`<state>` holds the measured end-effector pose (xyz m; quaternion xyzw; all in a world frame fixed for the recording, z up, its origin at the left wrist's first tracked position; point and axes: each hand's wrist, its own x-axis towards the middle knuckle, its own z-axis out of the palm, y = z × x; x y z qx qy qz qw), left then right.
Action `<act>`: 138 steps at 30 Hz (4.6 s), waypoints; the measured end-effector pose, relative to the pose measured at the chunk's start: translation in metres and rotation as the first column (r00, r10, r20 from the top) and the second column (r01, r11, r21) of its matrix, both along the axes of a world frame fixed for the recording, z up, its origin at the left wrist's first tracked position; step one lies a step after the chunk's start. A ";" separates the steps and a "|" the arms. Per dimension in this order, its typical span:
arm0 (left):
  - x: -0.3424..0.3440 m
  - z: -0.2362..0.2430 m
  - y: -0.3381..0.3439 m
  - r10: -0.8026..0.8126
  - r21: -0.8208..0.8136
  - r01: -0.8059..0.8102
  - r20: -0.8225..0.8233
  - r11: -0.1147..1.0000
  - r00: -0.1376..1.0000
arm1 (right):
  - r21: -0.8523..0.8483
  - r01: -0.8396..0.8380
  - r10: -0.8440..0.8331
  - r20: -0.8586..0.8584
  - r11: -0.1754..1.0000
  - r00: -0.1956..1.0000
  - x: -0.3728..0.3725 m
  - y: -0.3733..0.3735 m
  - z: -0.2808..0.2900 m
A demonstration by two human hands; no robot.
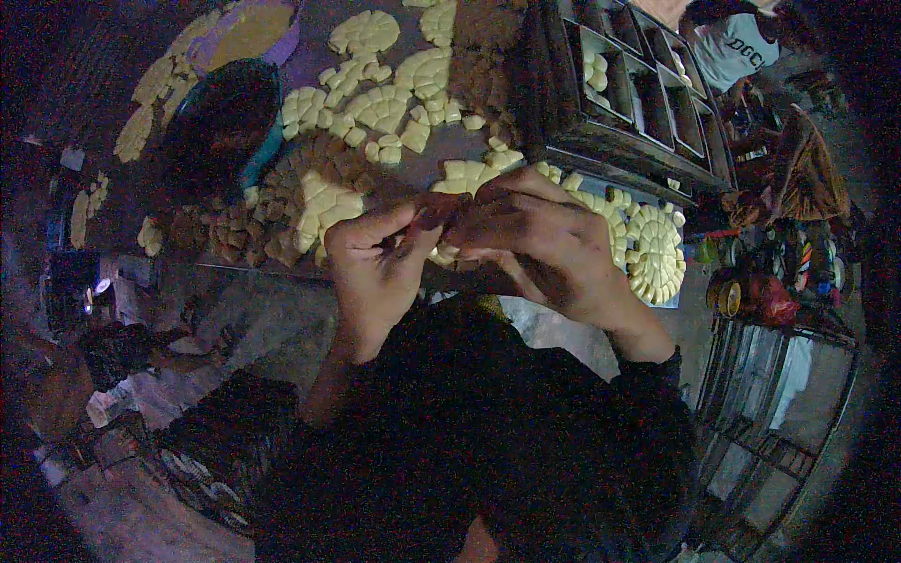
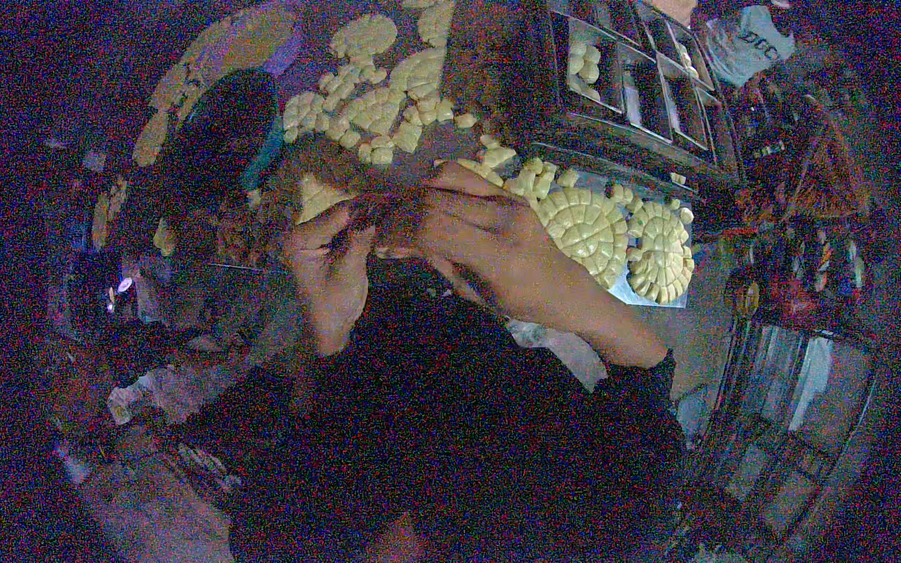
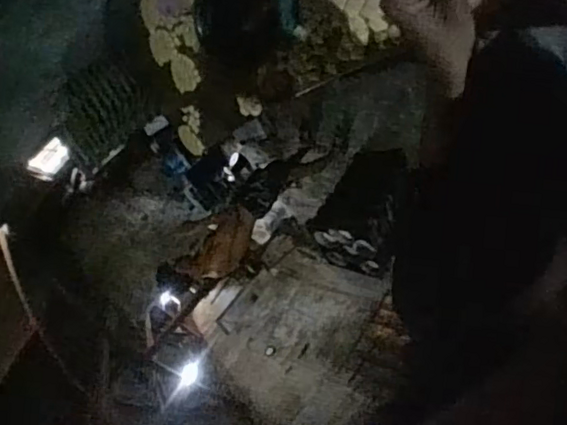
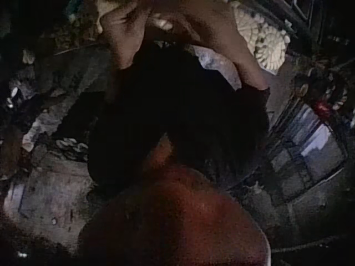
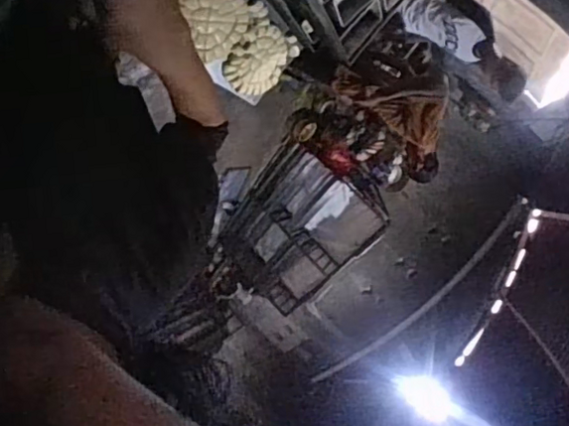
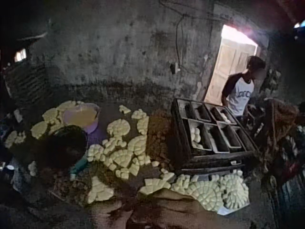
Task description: The person prepares pieces of dough by hand, filling them with a dark ingredient from a bowl and shaping them into rounds on a metal table.
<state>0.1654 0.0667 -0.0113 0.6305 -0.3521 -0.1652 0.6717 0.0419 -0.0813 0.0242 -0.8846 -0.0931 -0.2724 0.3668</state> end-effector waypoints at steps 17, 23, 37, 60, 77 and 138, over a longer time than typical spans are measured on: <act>0.131 -0.024 0.038 -0.602 -0.548 0.256 -0.672 0.796 0.431 | -0.074 0.161 -0.169 -0.130 0.984 0.977 0.129 0.052 0.021; 0.169 -0.048 0.035 -0.381 -0.252 0.305 -0.771 0.918 0.509 | -0.042 0.386 -0.388 -0.112 0.922 0.915 0.174 0.066 -0.014; 0.183 -0.189 0.041 -0.181 0.365 0.407 -0.517 0.837 0.837 | -0.088 0.529 -0.464 -0.616 0.844 0.637 0.110 0.070 -0.204; 0.098 -0.121 0.004 0.171 0.219 -0.157 -0.046 0.963 0.984 | 0.398 0.506 -0.392 -0.335 0.765 0.857 0.137 -0.039 -0.163; 0.219 -0.015 0.019 0.144 -0.322 0.242 0.822 0.915 0.551 | 0.904 0.143 0.049 -0.177 0.402 0.983 0.240 0.062 -0.044; 0.046 -0.007 0.022 -0.294 -0.346 0.129 -0.482 0.929 0.826 | 0.315 0.063 -0.118 0.162 0.947 0.980 0.079 0.024 -0.021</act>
